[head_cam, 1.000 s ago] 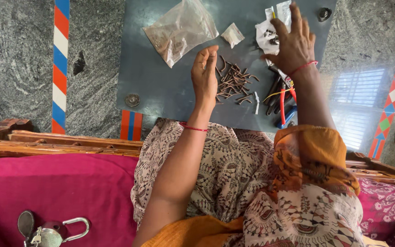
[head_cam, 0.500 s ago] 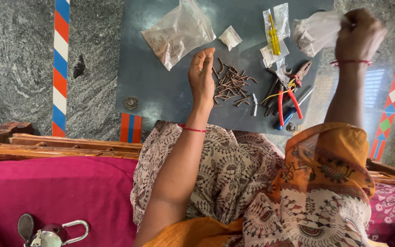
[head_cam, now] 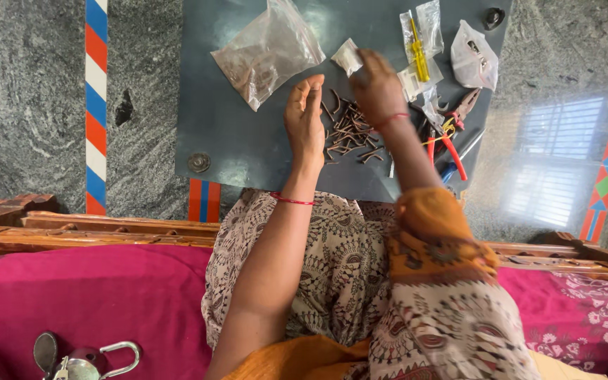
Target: The person sorts and handles small metal and plastic components from various plastic bags, placing them onto a dark table and occasionally back into the bags.
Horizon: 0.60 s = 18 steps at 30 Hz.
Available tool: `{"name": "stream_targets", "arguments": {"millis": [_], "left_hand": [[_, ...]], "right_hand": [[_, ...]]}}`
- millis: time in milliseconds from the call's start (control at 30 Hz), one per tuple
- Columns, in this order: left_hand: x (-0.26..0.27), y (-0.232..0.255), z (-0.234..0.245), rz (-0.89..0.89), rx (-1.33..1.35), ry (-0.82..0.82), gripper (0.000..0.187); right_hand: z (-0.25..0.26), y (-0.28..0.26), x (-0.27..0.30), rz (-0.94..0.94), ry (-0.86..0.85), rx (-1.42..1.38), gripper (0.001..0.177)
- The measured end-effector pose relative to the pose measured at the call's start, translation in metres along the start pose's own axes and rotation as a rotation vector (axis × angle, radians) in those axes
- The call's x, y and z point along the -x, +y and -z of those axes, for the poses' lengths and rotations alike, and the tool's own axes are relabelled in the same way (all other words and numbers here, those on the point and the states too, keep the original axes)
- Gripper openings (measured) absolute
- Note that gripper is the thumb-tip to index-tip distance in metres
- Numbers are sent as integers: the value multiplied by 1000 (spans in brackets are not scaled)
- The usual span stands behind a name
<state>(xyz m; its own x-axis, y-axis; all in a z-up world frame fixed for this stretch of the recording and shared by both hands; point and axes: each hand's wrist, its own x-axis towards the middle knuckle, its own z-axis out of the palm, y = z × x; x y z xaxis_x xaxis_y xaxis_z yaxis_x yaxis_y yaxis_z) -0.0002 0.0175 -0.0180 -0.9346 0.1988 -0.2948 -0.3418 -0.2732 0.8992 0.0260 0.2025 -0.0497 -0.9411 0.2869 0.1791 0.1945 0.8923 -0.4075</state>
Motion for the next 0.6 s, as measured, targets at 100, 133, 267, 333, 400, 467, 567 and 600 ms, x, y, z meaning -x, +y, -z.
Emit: {"name": "stream_targets", "arguments": {"millis": [100,133,267,333,400,467,567,600], "left_hand": [[-1,0,1,18,-24,2,41],[0,0,1,13,-36,2,42],[-1,5,3,36,-40,-18,43],[-3,9,4,60,-15,-21,44],[-3,10,6,67,-12,-19,45],[-2,9,8,77,-7,-12,45],[-3,7,9,62,13,-17,43],[-2,6,9,52,13,-14,42]], "right_hand": [[-49,-17,-11,60,54,168,48],[-56,-16,-12,108,105,267,43],[-57,-2,-10,30,35,226,33],[-44,8,-10,50,128,132,17],[-20,19,-7,84,199,80,15],[16,34,-4,101,296,107,15],[89,65,9,35,405,-89,32],[106,75,10,-33,359,-77,23]]}}
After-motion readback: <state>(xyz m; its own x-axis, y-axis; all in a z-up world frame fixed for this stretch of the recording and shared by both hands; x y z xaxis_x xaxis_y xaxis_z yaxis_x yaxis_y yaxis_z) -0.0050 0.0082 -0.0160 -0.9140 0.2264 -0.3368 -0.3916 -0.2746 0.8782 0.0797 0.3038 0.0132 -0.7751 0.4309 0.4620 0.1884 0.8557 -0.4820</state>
